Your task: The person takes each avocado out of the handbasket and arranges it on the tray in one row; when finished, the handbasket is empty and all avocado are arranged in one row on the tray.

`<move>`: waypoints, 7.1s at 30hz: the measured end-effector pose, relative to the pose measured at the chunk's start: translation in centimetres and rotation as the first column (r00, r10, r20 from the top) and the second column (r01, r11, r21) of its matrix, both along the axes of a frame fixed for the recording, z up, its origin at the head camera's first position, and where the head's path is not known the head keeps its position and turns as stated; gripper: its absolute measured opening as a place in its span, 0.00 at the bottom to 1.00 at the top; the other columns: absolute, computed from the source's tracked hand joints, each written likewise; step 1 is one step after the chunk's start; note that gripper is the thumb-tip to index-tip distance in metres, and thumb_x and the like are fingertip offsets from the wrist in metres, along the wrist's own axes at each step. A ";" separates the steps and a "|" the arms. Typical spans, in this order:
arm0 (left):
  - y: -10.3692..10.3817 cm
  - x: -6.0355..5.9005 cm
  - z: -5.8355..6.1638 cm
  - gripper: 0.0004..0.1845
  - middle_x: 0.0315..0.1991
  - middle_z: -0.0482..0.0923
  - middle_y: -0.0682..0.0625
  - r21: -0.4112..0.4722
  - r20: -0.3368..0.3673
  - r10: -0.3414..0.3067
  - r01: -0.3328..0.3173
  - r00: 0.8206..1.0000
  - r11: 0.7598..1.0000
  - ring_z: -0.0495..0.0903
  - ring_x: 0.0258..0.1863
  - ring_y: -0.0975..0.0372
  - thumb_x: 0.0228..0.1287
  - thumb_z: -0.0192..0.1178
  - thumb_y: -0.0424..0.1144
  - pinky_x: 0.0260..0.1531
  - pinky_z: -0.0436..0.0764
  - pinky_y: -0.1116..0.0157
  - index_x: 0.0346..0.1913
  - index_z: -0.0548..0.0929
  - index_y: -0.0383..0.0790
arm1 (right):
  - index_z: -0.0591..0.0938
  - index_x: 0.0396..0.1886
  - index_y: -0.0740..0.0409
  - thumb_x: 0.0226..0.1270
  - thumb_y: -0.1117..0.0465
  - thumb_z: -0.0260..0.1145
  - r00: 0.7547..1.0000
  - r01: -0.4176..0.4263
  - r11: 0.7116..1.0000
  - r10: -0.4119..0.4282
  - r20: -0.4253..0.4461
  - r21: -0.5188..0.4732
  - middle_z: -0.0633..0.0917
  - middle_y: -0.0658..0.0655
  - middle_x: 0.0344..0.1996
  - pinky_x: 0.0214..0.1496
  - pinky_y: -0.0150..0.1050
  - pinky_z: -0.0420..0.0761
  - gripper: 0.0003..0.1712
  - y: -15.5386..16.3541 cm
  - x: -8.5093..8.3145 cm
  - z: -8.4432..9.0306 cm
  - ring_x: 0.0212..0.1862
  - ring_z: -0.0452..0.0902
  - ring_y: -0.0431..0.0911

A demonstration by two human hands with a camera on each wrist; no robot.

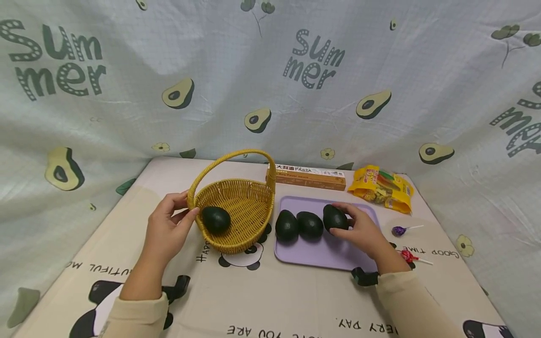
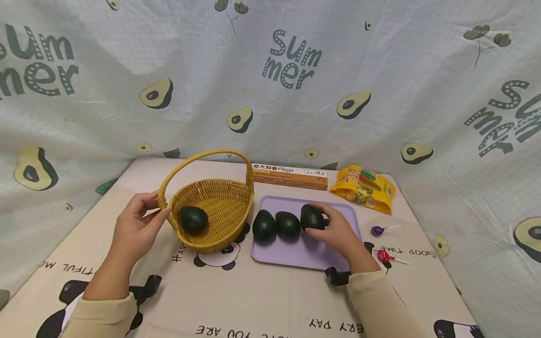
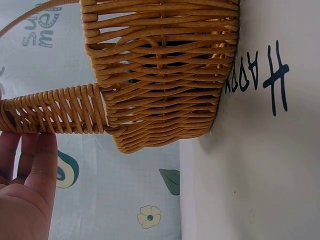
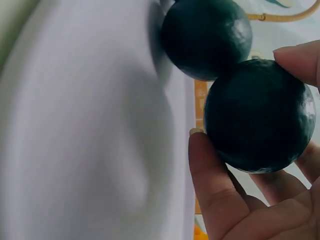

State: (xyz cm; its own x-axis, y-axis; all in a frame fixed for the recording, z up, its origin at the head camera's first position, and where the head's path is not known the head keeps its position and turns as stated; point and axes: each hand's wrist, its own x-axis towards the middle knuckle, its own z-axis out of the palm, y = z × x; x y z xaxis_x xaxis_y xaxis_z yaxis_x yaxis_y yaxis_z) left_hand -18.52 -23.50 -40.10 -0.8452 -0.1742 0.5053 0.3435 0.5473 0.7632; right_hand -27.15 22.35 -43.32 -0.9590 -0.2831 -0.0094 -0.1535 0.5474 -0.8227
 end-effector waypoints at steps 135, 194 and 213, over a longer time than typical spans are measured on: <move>-0.1 0.0 0.1 0.15 0.50 0.83 0.42 0.005 0.030 0.025 -0.025 0.999 1.000 0.77 0.50 0.78 0.71 0.64 0.33 0.47 0.80 0.85 0.58 0.79 0.36 | 0.72 0.74 0.48 0.62 0.53 0.77 0.897 -0.425 0.905 0.426 -0.119 0.035 0.76 0.51 0.70 0.73 0.52 0.76 0.41 -15.6 -1.7 5.3 0.68 0.75 0.51; -0.4 -0.1 0.3 0.15 0.54 0.82 0.42 0.008 0.050 -0.001 0.000 0.999 1.000 0.77 0.51 0.77 0.72 0.64 0.33 0.49 0.80 0.83 0.58 0.78 0.36 | 0.77 0.71 0.50 0.63 0.53 0.74 0.832 -0.551 0.814 0.553 0.043 0.184 0.79 0.57 0.68 0.64 0.46 0.84 0.36 -25.5 -4.8 6.8 0.65 0.78 0.57; -0.6 -0.2 0.2 0.14 0.55 0.82 0.44 -0.001 0.052 -0.014 0.014 0.999 1.000 0.78 0.51 0.75 0.72 0.63 0.34 0.49 0.80 0.83 0.57 0.77 0.37 | 0.77 0.69 0.50 0.62 0.52 0.77 0.819 -0.572 0.798 0.567 0.086 0.187 0.80 0.56 0.67 0.71 0.49 0.78 0.36 -27.6 -5.3 5.7 0.70 0.74 0.53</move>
